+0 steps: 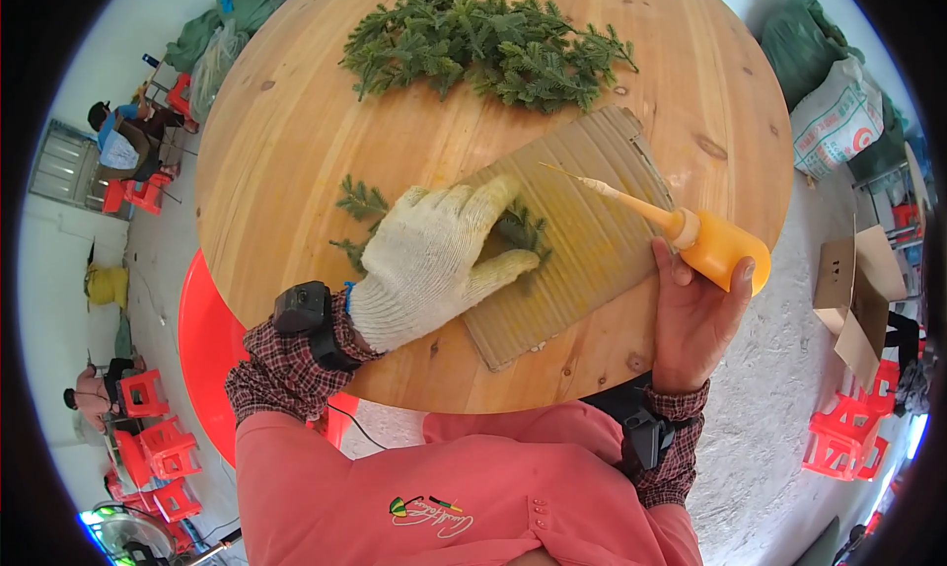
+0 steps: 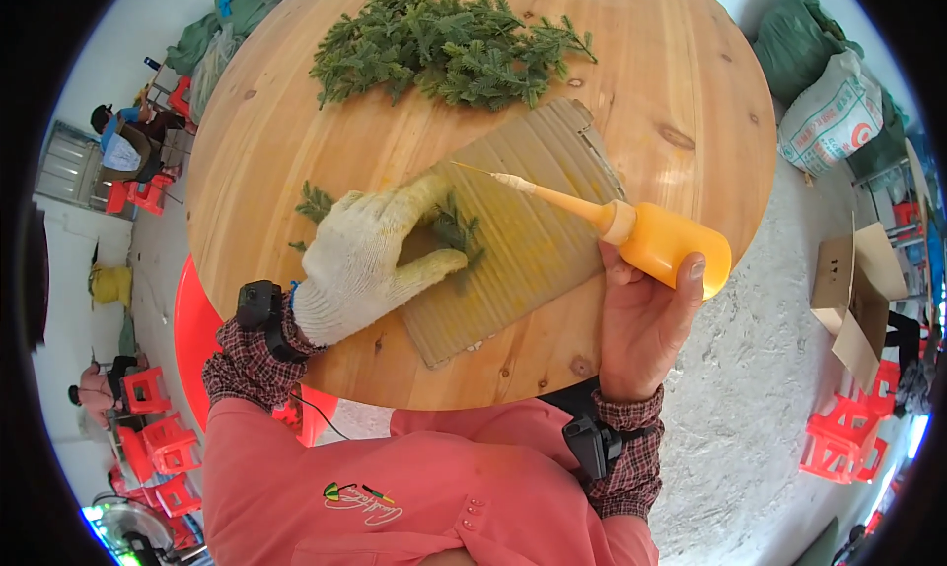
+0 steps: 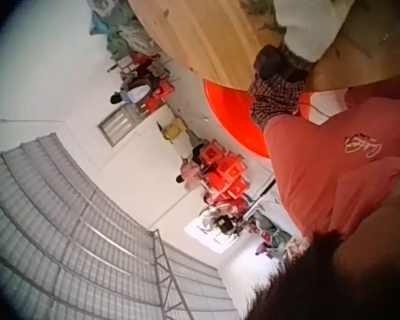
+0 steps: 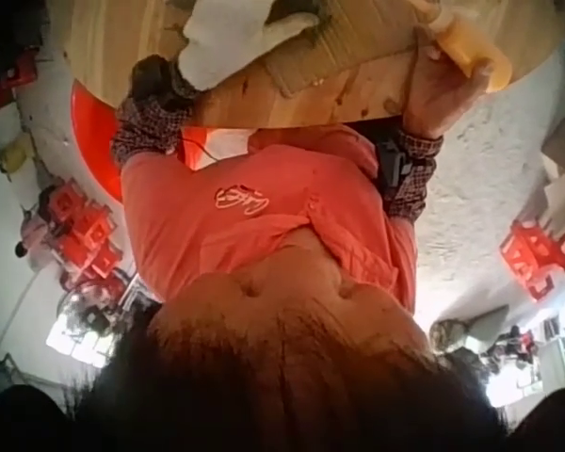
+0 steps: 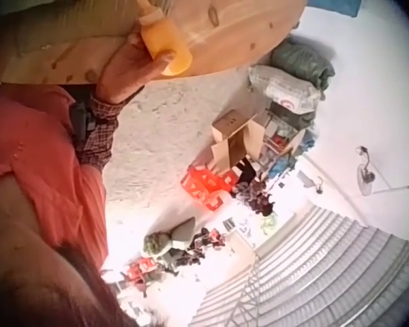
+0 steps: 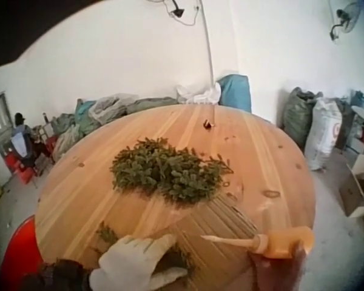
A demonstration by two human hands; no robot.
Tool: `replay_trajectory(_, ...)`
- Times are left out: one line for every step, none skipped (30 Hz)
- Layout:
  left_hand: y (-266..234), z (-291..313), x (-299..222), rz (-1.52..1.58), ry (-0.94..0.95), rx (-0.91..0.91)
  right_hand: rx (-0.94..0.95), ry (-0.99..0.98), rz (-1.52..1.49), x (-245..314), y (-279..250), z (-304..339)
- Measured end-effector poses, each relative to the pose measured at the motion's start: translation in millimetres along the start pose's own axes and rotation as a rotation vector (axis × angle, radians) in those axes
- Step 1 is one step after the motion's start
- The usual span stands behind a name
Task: The person applies glue from a bottle onto a cardboard piece, presses a small branch into the glue, and then moves the branch to the side of the table, repeating this for several branches.
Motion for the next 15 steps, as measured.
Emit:
replay_trajectory(-2.4,1.4,-1.7,0.0,-0.007,0.0,-0.008,-0.01,-0.003,-0.2,-0.3,-0.1)
replay_trajectory(-9.6,0.6,-4.3,0.006,-0.082,0.029,-0.016,-0.02,-0.006,-0.6,-0.7,-0.2)
replay_trajectory(-17.4,-1.7,-6.6,0.013,-0.153,0.057,-0.015,-0.017,-0.003,-0.9,-1.0,-0.4)
replay_trajectory(-20.6,-2.3,-7.1,0.02,-0.223,0.085,-0.018,-0.03,-0.003,-1.2,-1.8,-0.4)
replay_trajectory(-20.9,-1.3,-3.8,0.022,-0.224,0.084,-0.021,-0.044,-0.002,-1.4,-2.8,-0.3)
replay_trajectory(-22.4,-0.5,1.8,-0.034,-0.087,0.044,-0.025,-0.059,0.0,-1.6,-3.8,0.1)
replay_trajectory(-23.2,0.5,7.3,-0.089,0.052,0.003,-0.026,-0.061,0.002,-2.4,-4.1,0.9)
replay_trajectory(-23.2,0.6,9.2,-0.145,0.19,-0.041,-0.035,-0.085,0.036,-2.5,-3.0,1.5)
replay_trajectory(-20.0,0.6,9.1,-0.142,0.191,-0.047,-0.045,-0.111,0.07,-2.6,-2.0,2.4)
replay_trajectory(-14.3,1.0,8.0,-0.12,0.229,-0.029,-0.055,-0.137,0.104,-2.2,-1.8,3.4)
replay_trajectory(-8.3,1.6,6.3,-0.098,0.267,-0.011,-0.054,-0.143,0.11,-2.6,-4.3,5.4)
replay_trajectory(-3.5,2.1,4.7,-0.075,0.305,0.006,-0.09,-0.198,0.195,-3.8,-9.3,9.3)
replay_trajectory(0.3,3.5,4.5,-0.074,0.305,0.0,-0.124,-0.25,0.279,-6.2,-14.5,12.9)
replay_trajectory(4.1,5.2,4.2,-0.07,0.291,-0.003,-0.158,-0.302,0.363,-6.7,-17.4,17.5)
replay_trajectory(6.7,7.6,3.5,-0.065,0.275,-0.004,-0.156,-0.305,0.368,-6.1,-18.1,25.3)
Point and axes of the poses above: each hand's wrist, its own z-axis away from the middle knuckle, its own y-axis out of the palm, x = y × z, the point moved 1 cm from there along -z, towards the middle knuckle, and after that the axes turned 15 degrees about y, right-handed, at the moved point
